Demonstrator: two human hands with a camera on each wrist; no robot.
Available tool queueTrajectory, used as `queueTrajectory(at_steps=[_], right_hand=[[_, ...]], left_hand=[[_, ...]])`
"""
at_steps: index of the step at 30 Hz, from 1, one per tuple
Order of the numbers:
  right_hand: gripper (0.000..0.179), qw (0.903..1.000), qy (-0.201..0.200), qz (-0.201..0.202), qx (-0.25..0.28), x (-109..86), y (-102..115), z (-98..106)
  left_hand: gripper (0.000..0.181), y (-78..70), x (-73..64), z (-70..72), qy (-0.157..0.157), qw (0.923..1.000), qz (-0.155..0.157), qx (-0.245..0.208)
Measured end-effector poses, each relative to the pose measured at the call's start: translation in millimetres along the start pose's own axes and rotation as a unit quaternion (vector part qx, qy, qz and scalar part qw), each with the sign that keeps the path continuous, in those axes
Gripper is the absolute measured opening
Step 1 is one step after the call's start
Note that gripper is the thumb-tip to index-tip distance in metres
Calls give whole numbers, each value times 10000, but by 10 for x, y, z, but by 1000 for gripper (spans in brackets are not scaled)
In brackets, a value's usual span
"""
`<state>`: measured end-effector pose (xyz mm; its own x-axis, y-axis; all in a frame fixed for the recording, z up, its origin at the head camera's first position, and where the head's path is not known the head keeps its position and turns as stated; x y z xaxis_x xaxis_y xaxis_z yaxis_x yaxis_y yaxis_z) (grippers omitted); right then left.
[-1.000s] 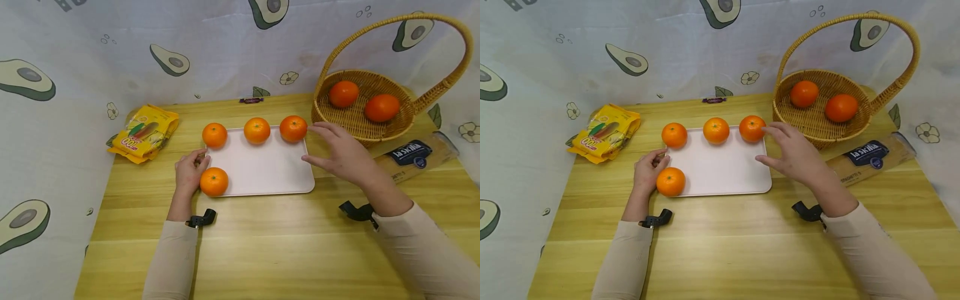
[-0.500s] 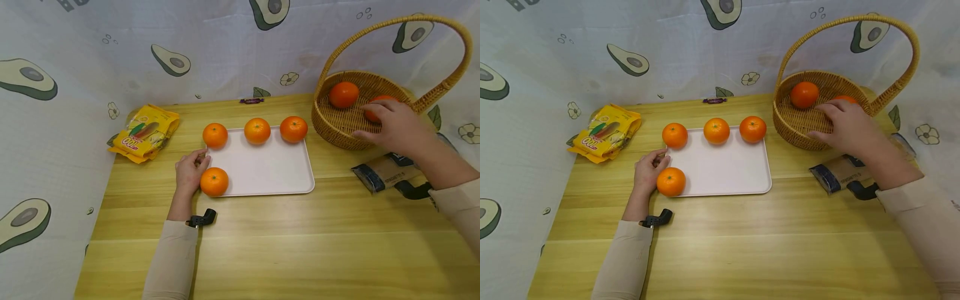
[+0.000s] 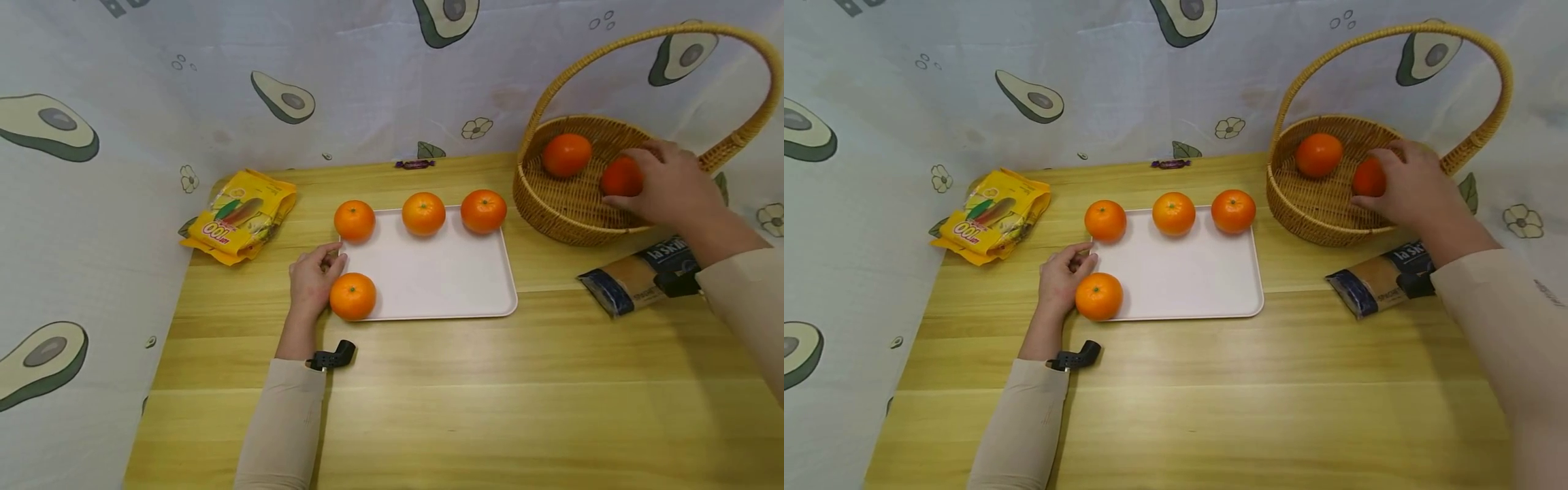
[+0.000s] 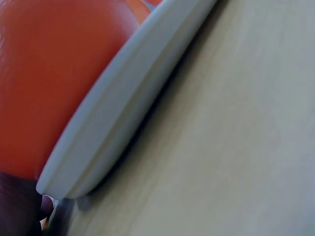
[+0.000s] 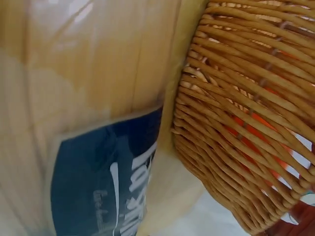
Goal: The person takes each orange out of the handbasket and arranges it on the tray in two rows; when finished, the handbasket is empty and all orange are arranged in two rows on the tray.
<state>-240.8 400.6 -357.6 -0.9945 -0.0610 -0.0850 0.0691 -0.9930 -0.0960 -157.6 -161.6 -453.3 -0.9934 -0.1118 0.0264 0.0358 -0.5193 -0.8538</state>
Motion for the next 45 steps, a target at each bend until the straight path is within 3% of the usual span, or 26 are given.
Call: queueTrajectory(at_steps=[12,22,40,45], right_hand=[[111,9998,134,-141,75,128,-63,-142],[109,9994,116,-292,171,141,-42,-186],[73,9996,15,-243,157,167,-35,-213],[71,9994,35,-286,185,160,-15,-205]], left_hand=[[35,5,5,-19,40,10000,-33,-33],[35,-13,-3,-10,54,10000,4,-41],[34,-4,3,-4,10,10000,-11,-40],[34,-2,8,2,2,10000,4,-26]])
Point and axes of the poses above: each hand's wrist, its own x-axis towards the middle knuckle, its own z-axis out of the back of the hand, y = z × x, the point moved 3 cm from there along x, towards the middle knuckle, and after that the axes turned 12 degrees about -x, right-handed, at the moved point
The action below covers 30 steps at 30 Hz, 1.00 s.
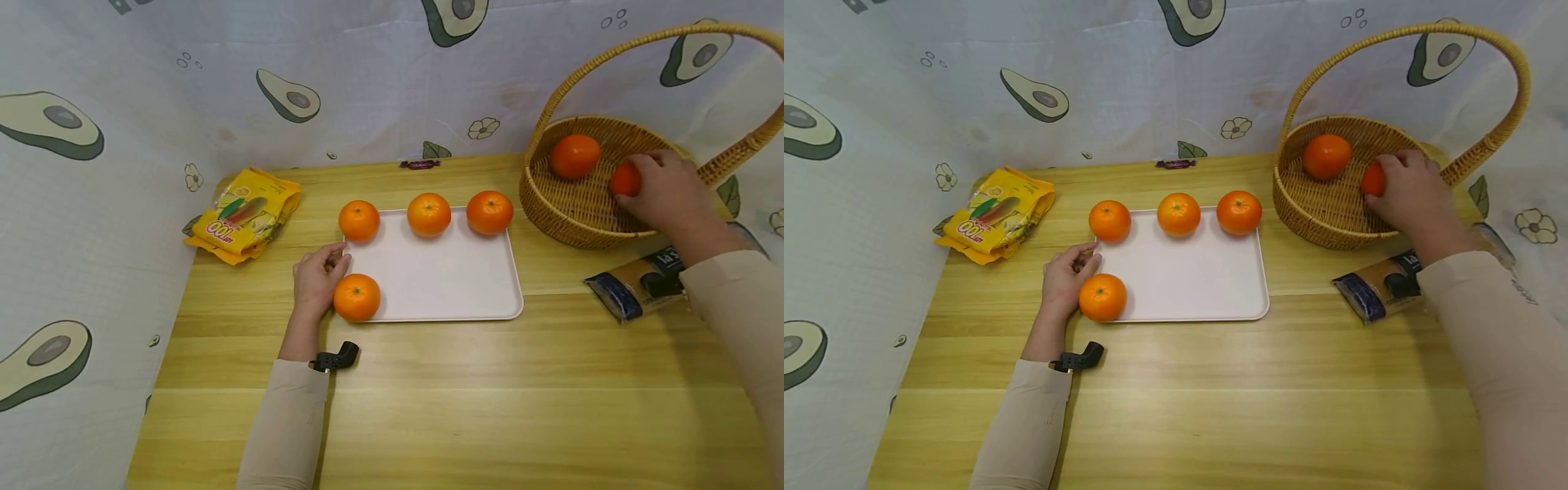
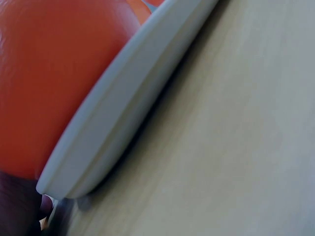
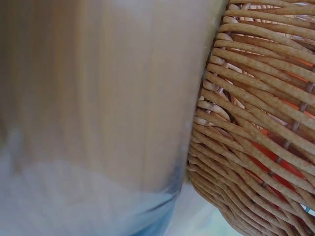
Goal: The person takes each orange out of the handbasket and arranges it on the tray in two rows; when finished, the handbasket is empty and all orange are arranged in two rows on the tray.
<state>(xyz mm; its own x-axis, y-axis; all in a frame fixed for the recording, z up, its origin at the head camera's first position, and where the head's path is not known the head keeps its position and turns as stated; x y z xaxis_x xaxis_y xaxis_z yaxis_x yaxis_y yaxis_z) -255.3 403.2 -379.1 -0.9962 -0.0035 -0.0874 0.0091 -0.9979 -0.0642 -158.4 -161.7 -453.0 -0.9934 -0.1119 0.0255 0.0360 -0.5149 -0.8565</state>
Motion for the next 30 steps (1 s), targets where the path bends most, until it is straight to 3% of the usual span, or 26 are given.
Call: queueTrajectory(at_steps=[8,17,30], right_hand=[[72,10000,63,-16,6,-13,11,14],[78,9994,-246,56,224,-34,-8,48],[82,9975,-558,-68,435,-285,228,454]], left_hand=[[34,-8,-2,3,-8,10000,-40,15],[34,3,2,-5,2,10000,-23,41],[35,-7,-3,3,25,10000,-8,61]])
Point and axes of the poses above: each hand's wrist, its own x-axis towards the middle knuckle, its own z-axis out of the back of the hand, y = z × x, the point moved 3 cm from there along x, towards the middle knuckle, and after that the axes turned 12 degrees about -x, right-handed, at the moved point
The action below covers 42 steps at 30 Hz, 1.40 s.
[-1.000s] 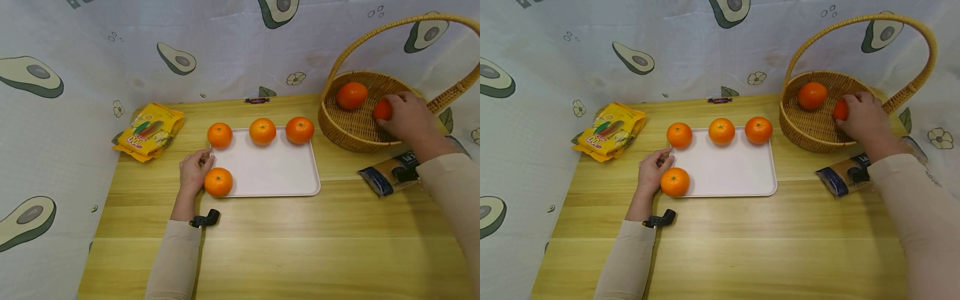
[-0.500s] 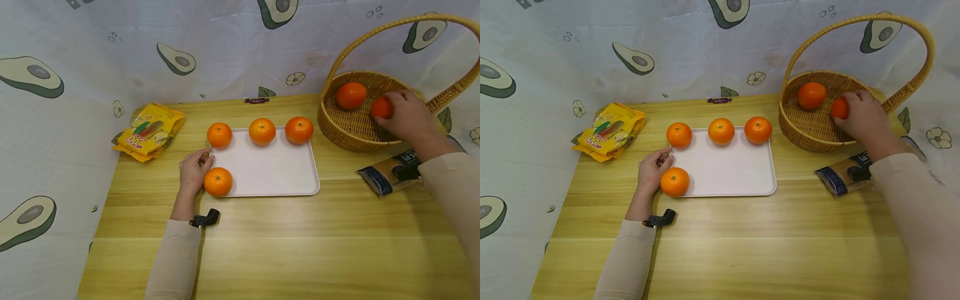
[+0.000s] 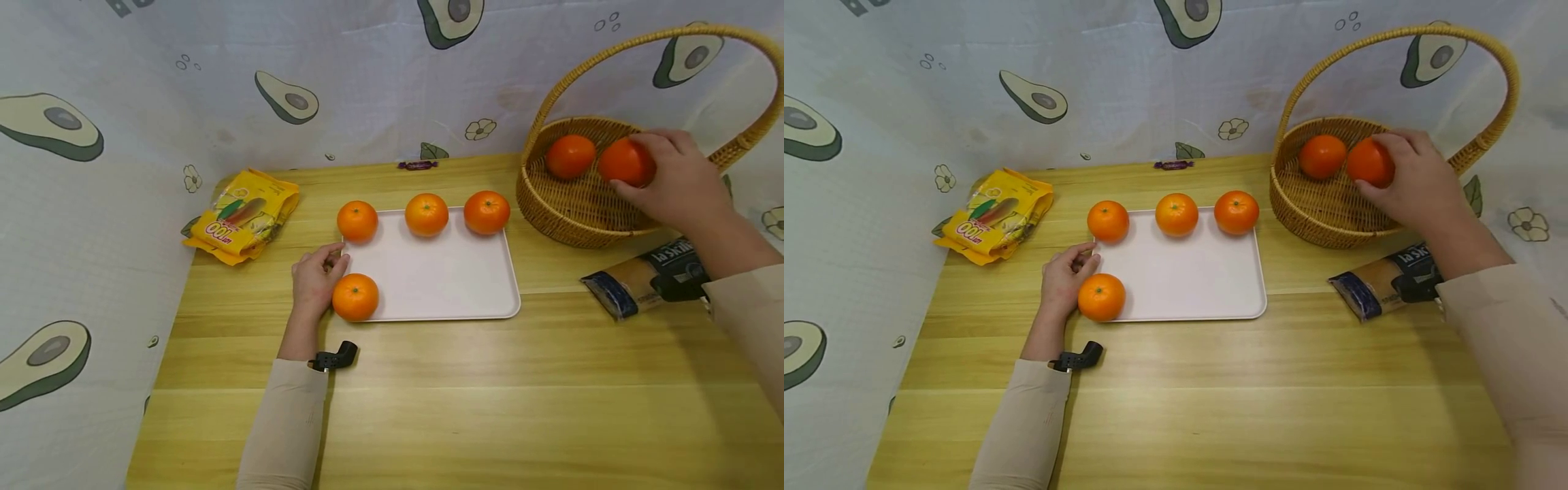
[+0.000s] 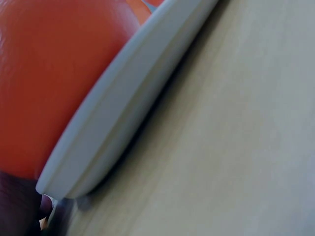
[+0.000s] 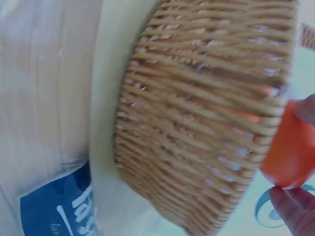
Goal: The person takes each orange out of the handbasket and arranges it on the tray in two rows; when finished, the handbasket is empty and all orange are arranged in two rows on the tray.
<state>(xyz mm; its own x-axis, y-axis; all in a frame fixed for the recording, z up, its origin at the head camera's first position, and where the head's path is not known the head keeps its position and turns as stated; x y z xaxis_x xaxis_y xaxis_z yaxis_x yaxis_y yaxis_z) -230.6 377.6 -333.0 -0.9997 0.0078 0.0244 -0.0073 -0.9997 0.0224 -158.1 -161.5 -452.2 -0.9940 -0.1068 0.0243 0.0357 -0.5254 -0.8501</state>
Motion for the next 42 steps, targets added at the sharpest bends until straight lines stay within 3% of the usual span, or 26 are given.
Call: queueTrajectory(at_steps=[15,18,22,26,38,42], right_hand=[[77,9932,-945,650,222,-322,352,217],[76,9880,-1199,895,394,-394,449,238],[71,9721,-1714,1424,740,-517,587,238],[99,9550,-2039,1871,1069,-622,739,217],[91,9143,-2234,2794,1899,-872,1190,76],[90,9116,-2174,2844,2019,-943,1315,-27]], left_hand=[[35,32,-5,-2,0,10000,38,3],[35,40,-2,-3,-2,10000,22,-7],[34,42,-4,-1,3,10000,22,-6],[34,43,-4,2,3,10000,39,-12],[35,27,4,1,-18,10000,12,-5],[35,28,8,-9,-26,10000,-1,-16]])
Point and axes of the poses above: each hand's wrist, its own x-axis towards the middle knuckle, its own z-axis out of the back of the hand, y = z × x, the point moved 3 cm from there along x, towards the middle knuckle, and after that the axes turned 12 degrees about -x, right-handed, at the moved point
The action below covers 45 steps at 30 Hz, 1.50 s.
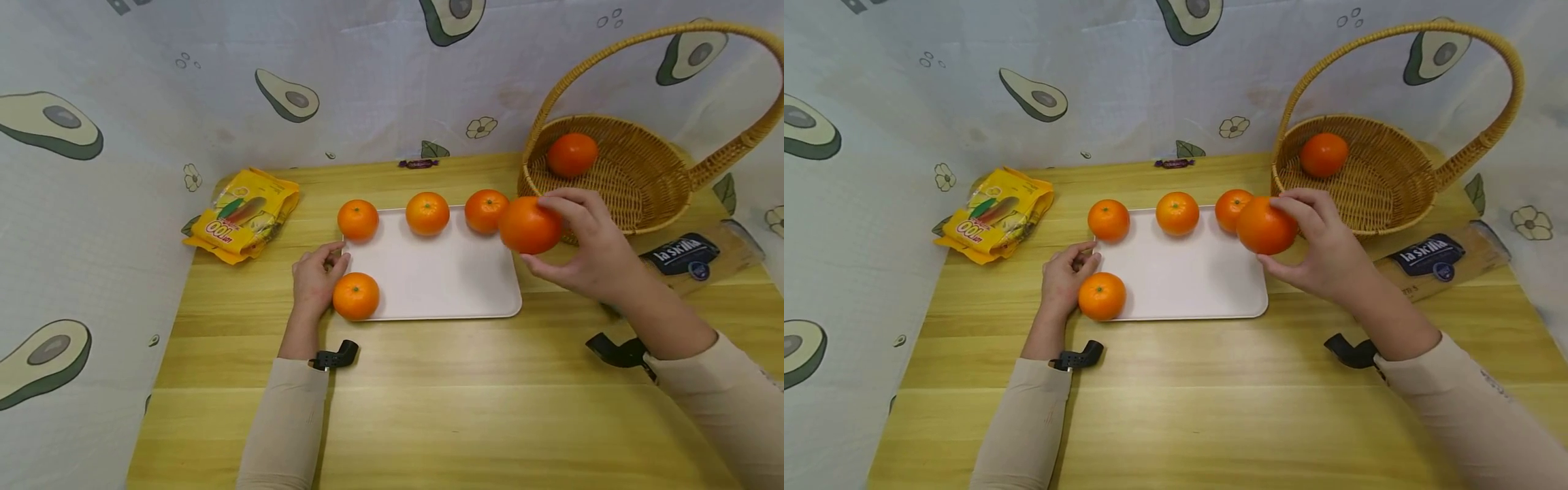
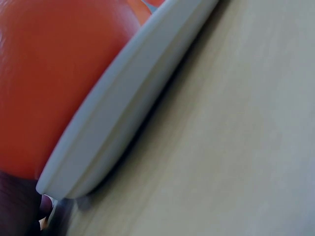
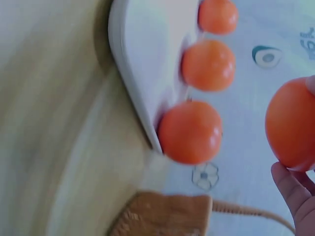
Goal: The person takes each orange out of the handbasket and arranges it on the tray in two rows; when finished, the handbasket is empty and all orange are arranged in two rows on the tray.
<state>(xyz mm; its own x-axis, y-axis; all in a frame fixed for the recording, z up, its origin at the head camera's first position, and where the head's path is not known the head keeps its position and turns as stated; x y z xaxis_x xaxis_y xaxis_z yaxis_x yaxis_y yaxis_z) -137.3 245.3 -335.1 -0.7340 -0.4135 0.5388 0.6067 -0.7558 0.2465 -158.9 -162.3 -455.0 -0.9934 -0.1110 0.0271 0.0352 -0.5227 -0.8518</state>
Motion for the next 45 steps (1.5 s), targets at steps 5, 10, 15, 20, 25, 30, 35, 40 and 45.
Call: queueTrajectory(at_steps=[5,10,15,20,25,30,35,40,45], right_hand=[[85,9985,229,-282,421,-48,152,-189],[84,9933,561,-513,865,-90,321,-444],[85,9839,1056,-647,1289,-126,498,-733],[86,9704,1545,-1052,1532,-122,670,-925],[82,9607,1593,-1218,1920,-80,785,-1052],[81,9515,1693,-1220,2261,-59,818,-1137],[81,9389,1921,-1442,2465,-77,792,-1171],[84,9301,2158,-1616,2496,-120,739,-1235],[84,9278,2268,-1598,2495,-149,713,-1293]], left_hand=[[36,13,7,-2,6,10000,14,31],[35,12,15,1,7,10000,-26,40],[35,13,24,3,28,10000,-11,42],[35,10,26,-10,50,10000,4,45],[35,12,26,-10,31,10000,0,19],[35,11,25,3,26,10000,-15,-6],[35,-3,24,14,10,10000,-27,1],[34,-4,25,11,11,10000,-62,-16],[35,7,24,4,5,10000,-84,-19]])
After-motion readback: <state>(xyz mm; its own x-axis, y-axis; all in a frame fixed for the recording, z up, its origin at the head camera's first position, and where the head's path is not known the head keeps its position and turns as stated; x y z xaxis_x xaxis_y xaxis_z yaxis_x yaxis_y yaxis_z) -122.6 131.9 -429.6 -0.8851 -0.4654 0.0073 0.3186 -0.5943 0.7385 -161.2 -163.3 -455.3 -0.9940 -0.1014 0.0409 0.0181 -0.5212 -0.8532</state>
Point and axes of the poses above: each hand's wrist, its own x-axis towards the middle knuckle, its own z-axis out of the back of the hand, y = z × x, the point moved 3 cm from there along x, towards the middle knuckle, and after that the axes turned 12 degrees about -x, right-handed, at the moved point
